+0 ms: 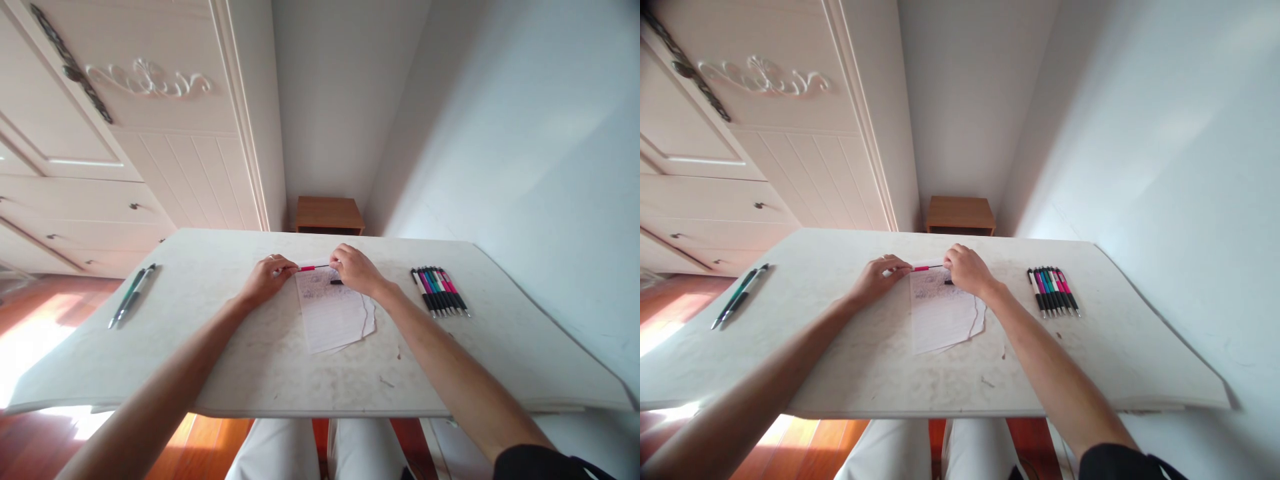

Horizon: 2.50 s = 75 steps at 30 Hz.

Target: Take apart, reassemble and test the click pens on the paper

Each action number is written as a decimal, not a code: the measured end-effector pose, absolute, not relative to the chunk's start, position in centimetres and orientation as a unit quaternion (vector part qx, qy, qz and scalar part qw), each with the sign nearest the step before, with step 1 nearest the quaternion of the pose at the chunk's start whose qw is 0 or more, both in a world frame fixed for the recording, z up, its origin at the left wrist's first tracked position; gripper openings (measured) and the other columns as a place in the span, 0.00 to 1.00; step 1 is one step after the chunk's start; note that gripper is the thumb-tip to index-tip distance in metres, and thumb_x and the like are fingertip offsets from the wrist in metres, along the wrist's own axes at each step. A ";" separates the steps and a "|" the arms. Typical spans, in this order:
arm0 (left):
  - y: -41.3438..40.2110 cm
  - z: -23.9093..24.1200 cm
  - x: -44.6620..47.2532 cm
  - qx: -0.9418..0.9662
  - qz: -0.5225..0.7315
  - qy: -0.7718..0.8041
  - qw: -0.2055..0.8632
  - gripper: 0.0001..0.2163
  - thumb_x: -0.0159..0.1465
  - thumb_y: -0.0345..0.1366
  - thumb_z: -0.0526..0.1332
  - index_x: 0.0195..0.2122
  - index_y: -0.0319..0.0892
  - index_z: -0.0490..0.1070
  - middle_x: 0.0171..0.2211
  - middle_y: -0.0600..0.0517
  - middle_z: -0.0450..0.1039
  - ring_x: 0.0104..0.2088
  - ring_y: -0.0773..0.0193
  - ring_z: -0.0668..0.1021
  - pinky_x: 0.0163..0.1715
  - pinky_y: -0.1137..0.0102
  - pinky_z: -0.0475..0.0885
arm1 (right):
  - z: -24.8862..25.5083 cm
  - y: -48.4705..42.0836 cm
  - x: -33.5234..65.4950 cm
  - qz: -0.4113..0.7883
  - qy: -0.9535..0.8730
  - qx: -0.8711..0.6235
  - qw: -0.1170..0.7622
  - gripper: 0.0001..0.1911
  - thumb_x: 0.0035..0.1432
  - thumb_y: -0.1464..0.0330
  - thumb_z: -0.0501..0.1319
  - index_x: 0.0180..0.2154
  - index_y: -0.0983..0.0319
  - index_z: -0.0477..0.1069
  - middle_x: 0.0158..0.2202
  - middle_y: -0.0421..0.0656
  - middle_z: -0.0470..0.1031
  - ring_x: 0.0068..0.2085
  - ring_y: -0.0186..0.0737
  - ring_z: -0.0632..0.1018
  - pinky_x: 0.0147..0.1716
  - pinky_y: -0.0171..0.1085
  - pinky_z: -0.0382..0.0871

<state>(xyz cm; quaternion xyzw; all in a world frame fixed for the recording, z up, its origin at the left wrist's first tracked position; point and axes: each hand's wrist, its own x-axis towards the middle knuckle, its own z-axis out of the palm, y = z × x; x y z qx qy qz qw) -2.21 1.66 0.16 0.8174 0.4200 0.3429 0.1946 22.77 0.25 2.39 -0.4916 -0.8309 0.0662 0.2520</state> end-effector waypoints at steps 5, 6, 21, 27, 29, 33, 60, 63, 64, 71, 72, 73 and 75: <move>1.7 0.2 -2.3 0.811 0.344 0.429 0.198 0.13 0.63 0.42 0.56 0.36 0.42 0.79 0.35 0.49 0.79 0.35 0.60 0.75 0.39 0.66 0.70 | 2.1 0.2 22.5 0.098 -0.818 -0.495 0.276 0.08 0.60 0.75 0.55 0.28 0.61 0.66 0.34 0.43 0.70 0.35 0.39 0.70 0.36 0.37 0.62; 1.7 0.2 -2.3 0.808 0.346 0.434 0.196 0.13 0.63 0.41 0.56 0.36 0.42 0.79 0.35 0.49 0.79 0.35 0.60 0.75 0.39 0.65 0.70 | 2.0 0.2 22.5 0.106 -0.817 -0.495 0.278 0.08 0.60 0.75 0.55 0.28 0.61 0.66 0.34 0.43 0.69 0.35 0.38 0.70 0.36 0.37 0.62; 2.0 0.1 -2.4 0.783 0.356 0.465 0.207 0.11 0.61 0.40 0.58 0.33 0.43 0.79 0.33 0.50 0.79 0.33 0.61 0.77 0.37 0.67 0.71 | 1.2 0.0 21.9 0.108 -0.818 -0.483 0.294 0.08 0.60 0.75 0.56 0.29 0.61 0.66 0.34 0.43 0.69 0.36 0.39 0.70 0.38 0.37 0.63; 2.1 0.2 -2.2 0.762 0.362 0.485 0.230 0.11 0.59 0.40 0.58 0.32 0.43 0.79 0.34 0.50 0.79 0.35 0.60 0.78 0.37 0.68 0.72 | 1.4 0.1 22.0 0.104 -0.818 -0.479 0.300 0.07 0.61 0.75 0.56 0.29 0.61 0.67 0.35 0.43 0.69 0.37 0.39 0.70 0.40 0.37 0.63; 2.2 0.1 -2.2 0.760 0.362 0.486 0.233 0.11 0.59 0.40 0.57 0.33 0.43 0.79 0.35 0.50 0.80 0.36 0.60 0.78 0.37 0.68 0.72 | 1.5 0.1 22.0 0.107 -0.820 -0.474 0.303 0.07 0.61 0.74 0.56 0.30 0.61 0.67 0.35 0.43 0.69 0.38 0.39 0.70 0.40 0.37 0.63; 2.3 0.0 -2.3 0.761 0.364 0.483 0.237 0.11 0.59 0.40 0.57 0.33 0.43 0.79 0.35 0.50 0.80 0.36 0.60 0.78 0.37 0.68 0.72 | 2.1 0.0 22.0 0.127 -0.818 -0.464 0.315 0.06 0.61 0.73 0.57 0.31 0.61 0.68 0.35 0.43 0.70 0.38 0.38 0.71 0.40 0.37 0.64; 2.2 0.3 -2.3 0.759 0.359 0.492 0.232 0.11 0.60 0.43 0.59 0.32 0.45 0.79 0.35 0.51 0.80 0.35 0.59 0.79 0.37 0.68 0.72 | 1.8 -2.1 31.9 0.113 -0.779 -0.580 0.209 0.04 0.56 0.72 0.62 0.32 0.60 0.77 0.35 0.43 0.75 0.34 0.38 0.75 0.38 0.36 0.66; 2.2 0.3 -2.3 0.757 0.361 0.494 0.231 0.11 0.59 0.44 0.59 0.32 0.45 0.79 0.35 0.51 0.80 0.35 0.60 0.79 0.37 0.68 0.72 | 1.4 -1.9 31.7 0.105 -0.781 -0.579 0.209 0.06 0.57 0.73 0.61 0.30 0.61 0.76 0.33 0.42 0.74 0.34 0.38 0.75 0.38 0.36 0.65; 2.2 0.3 -2.3 0.756 0.363 0.494 0.232 0.11 0.59 0.44 0.59 0.32 0.45 0.79 0.35 0.51 0.80 0.35 0.59 0.79 0.38 0.68 0.72 | 1.3 -1.9 31.7 0.102 -0.780 -0.582 0.209 0.06 0.58 0.73 0.60 0.30 0.61 0.76 0.33 0.42 0.74 0.35 0.38 0.74 0.38 0.36 0.65; 2.1 0.5 -2.2 0.754 0.362 0.498 0.231 0.12 0.58 0.44 0.59 0.32 0.44 0.79 0.35 0.50 0.80 0.34 0.60 0.78 0.38 0.68 0.72 | 1.4 -2.0 31.1 0.058 -0.757 -0.590 0.274 0.06 0.61 0.73 0.57 0.32 0.61 0.72 0.36 0.43 0.73 0.39 0.40 0.74 0.42 0.37 0.65; 2.0 0.6 -2.1 0.755 0.364 0.494 0.231 0.12 0.58 0.45 0.59 0.32 0.44 0.79 0.35 0.50 0.80 0.34 0.60 0.78 0.38 0.68 0.72 | 1.6 -2.1 30.6 0.049 -0.757 -0.583 0.290 0.06 0.62 0.73 0.57 0.33 0.61 0.71 0.36 0.43 0.73 0.39 0.40 0.73 0.42 0.38 0.65; 1.9 0.6 -2.0 0.757 0.366 0.489 0.232 0.12 0.59 0.45 0.59 0.32 0.44 0.79 0.35 0.50 0.80 0.35 0.60 0.78 0.38 0.67 0.72 | 1.7 -2.2 30.1 0.043 -0.760 -0.574 0.301 0.06 0.62 0.72 0.57 0.34 0.61 0.71 0.36 0.44 0.73 0.40 0.40 0.73 0.42 0.38 0.65; 1.7 0.7 -1.7 0.761 0.364 0.482 0.237 0.13 0.59 0.46 0.59 0.32 0.44 0.79 0.35 0.50 0.80 0.35 0.60 0.78 0.38 0.67 0.72 | 1.8 -2.5 28.9 0.036 -0.774 -0.553 0.306 0.06 0.63 0.72 0.56 0.34 0.61 0.71 0.36 0.44 0.73 0.40 0.40 0.73 0.42 0.38 0.65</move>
